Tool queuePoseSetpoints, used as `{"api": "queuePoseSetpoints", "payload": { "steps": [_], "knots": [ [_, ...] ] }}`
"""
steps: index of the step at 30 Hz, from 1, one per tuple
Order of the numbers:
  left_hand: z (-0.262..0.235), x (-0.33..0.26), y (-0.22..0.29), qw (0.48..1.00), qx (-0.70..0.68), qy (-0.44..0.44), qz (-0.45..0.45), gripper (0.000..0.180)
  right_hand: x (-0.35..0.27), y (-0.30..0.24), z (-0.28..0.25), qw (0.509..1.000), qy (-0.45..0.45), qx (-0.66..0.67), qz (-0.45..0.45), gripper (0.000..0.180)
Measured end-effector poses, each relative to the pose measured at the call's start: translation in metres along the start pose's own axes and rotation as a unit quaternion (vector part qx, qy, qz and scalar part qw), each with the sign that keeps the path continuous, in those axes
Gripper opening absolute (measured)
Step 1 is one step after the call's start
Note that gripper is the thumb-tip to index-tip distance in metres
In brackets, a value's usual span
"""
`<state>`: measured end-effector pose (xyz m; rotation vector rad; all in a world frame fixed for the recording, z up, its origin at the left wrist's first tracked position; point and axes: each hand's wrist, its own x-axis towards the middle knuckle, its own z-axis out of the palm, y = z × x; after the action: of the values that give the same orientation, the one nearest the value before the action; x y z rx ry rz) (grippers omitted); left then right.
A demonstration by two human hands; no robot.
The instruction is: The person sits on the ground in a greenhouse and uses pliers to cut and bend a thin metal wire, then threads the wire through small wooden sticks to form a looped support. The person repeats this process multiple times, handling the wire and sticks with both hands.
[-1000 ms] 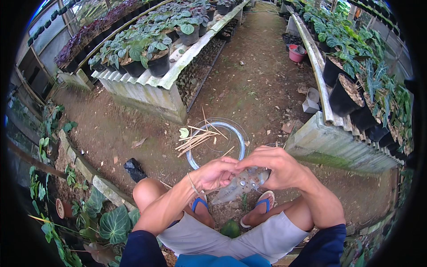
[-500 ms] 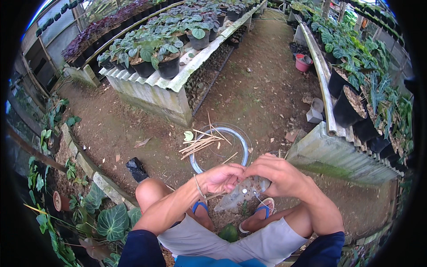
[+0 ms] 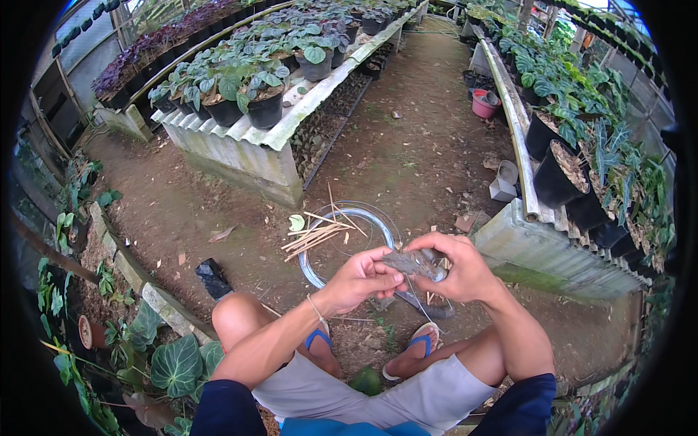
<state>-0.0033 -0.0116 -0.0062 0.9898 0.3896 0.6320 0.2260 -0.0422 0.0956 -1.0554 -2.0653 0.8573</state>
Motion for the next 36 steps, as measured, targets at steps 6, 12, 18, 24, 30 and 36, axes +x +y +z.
{"api": "queuePoseSetpoints", "payload": {
  "steps": [6,12,18,24,30,36],
  "knots": [
    [0.009,-0.003,0.002,0.998,0.039,0.046,0.029,0.023,-0.002,0.01,0.004,0.997,0.017,0.063,0.047,0.049],
    [0.013,0.001,-0.003,0.993,0.036,0.06,0.092,0.013,-0.004,0.019,0.007,0.989,0.019,0.126,0.075,0.053],
    [0.009,0.002,-0.007,0.99,0.018,0.047,0.129,0.01,-0.005,0.017,0.008,0.987,0.034,0.134,0.083,0.052],
    [-0.001,0.001,0.002,0.978,-0.02,0.091,0.185,0.01,-0.007,0.011,-0.006,0.983,0.121,-0.14,-0.004,0.048],
    [-0.016,-0.003,0.017,0.95,-0.231,0.094,0.187,0.008,-0.012,0.016,-0.007,0.981,0.056,-0.157,0.097,0.045],
    [-0.025,-0.001,0.022,0.927,-0.266,0.114,0.24,0.009,-0.014,0.016,0.009,0.982,-0.048,-0.106,0.146,0.037]
  ]
}}
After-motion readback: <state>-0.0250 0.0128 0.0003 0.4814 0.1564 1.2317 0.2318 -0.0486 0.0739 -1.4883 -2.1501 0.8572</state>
